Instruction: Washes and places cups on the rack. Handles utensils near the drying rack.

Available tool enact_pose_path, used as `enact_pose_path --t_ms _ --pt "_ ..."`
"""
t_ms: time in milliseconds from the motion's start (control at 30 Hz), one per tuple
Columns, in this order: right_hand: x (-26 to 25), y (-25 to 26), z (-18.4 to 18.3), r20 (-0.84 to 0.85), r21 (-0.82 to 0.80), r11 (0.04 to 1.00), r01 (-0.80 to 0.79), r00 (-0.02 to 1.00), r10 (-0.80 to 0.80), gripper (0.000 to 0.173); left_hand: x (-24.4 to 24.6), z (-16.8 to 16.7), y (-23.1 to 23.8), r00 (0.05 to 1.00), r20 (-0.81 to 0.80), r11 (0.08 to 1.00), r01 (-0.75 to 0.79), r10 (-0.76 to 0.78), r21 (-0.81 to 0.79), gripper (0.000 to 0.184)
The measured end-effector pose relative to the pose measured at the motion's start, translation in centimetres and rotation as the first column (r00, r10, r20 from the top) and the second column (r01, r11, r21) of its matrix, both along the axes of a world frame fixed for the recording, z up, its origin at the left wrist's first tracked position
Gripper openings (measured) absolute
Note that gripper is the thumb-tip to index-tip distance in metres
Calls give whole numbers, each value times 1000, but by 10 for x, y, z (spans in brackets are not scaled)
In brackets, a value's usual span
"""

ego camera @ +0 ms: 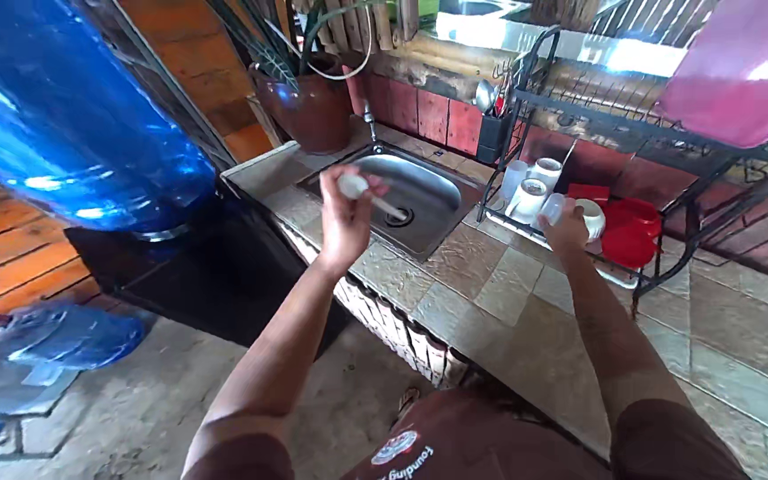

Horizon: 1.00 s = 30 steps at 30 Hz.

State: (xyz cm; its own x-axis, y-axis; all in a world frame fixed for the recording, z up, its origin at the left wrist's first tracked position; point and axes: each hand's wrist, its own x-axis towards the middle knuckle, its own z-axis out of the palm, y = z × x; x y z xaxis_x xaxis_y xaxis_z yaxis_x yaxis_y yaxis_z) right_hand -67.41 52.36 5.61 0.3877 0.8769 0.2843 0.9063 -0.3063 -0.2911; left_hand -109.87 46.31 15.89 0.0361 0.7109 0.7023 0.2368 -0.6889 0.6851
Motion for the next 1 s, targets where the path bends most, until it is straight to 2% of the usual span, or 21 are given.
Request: enact_pose_path --t_ms 67,200,333,400,467,633,800,933,1000 --pt "-18 -5 26 -190 -133 990 38 980 -63 80 13 29 41 995 45 994 90 -93 65 43" --pt "-36 -12 36 -195 -94 995 42 979 -59 89 48 78 128 971 123 970 186 -205 154 45" --pt "-55 -26 40 -181 58 997 41 983 -30 87 95 92 215 958 159 970 227 -238 82 46" --pt "-79 -41 66 -217 -22 999 44 975 -48 80 119 94 243 939 182 956 289 -294 54 46" --pt "-90 -50 72 -246 -16 999 35 968 -38 77 139 99 260 920 197 940 335 -340 57 46" --pt "-85 -54 44 -169 125 992 5 986 16 71 173 116 292 903 149 914 387 -402 121 43" --pt "-104 -52 52 -159 123 990 -67 984 86 62 181 116 317 844 -97 842 506 -528 -188 43" --pt "-119 -43 72 -149 117 970 -215 962 231 43 190 95 324 754 -180 764 567 -632 -308 34" --pt "-128 -35 96 -97 119 948 -294 947 305 32 191 88 323 707 -131 702 628 -695 -337 35"
